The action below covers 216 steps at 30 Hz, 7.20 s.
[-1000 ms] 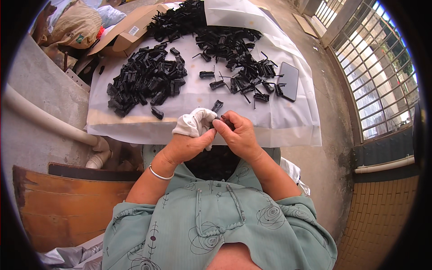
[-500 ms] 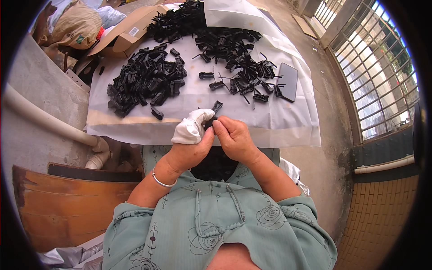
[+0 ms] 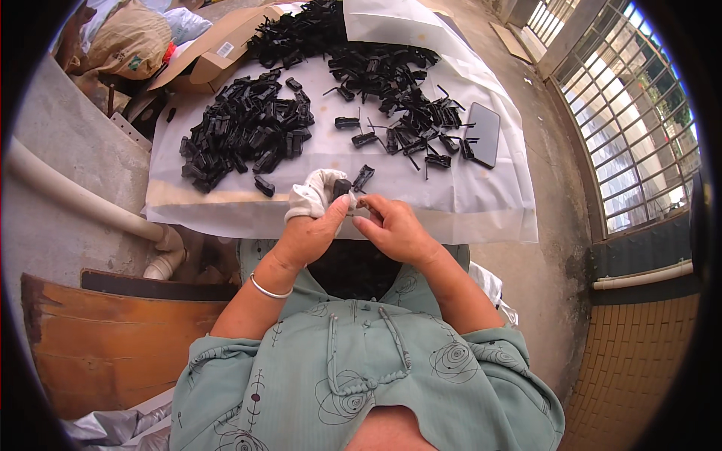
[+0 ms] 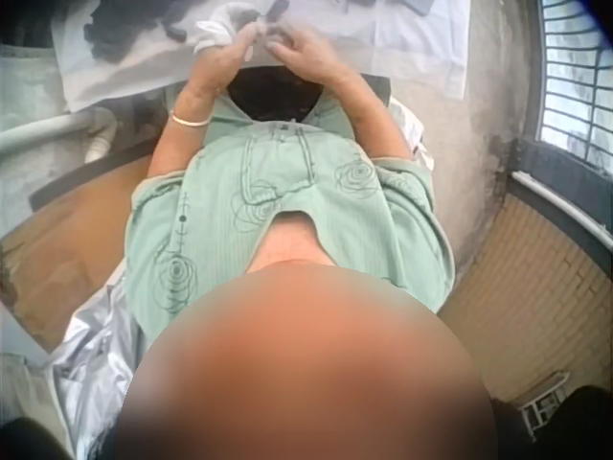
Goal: The recorder is cleaning and inspecting small black plastic components using a white cloth.
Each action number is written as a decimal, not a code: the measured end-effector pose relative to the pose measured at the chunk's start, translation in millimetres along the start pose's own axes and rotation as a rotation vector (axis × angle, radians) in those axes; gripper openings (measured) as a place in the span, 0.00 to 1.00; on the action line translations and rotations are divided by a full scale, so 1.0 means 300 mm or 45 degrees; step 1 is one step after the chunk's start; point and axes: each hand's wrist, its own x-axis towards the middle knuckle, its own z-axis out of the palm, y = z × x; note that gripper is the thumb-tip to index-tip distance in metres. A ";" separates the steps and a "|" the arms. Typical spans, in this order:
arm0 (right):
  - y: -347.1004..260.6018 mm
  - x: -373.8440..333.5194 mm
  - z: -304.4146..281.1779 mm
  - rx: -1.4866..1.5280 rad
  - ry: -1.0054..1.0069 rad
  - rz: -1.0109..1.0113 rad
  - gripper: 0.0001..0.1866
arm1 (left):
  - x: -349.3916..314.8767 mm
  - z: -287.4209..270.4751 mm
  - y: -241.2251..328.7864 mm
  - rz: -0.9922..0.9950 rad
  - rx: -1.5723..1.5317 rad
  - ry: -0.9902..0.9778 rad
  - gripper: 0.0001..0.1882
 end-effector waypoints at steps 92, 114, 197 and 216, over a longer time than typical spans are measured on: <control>-0.079 -0.103 -0.037 0.049 0.516 -0.250 0.13 | -0.075 0.122 0.131 -0.100 -0.073 -0.509 0.13; -0.030 -0.087 0.005 0.184 0.333 -0.105 0.13 | -0.060 0.139 0.027 0.576 0.939 0.011 0.15; 0.076 -0.017 -0.112 -0.692 -0.022 -0.289 0.11 | 0.062 0.082 0.010 0.508 1.190 -0.465 0.22; -0.033 -0.065 -0.065 -0.327 0.135 -0.736 0.16 | 0.022 0.088 0.026 -0.152 0.010 -0.243 0.13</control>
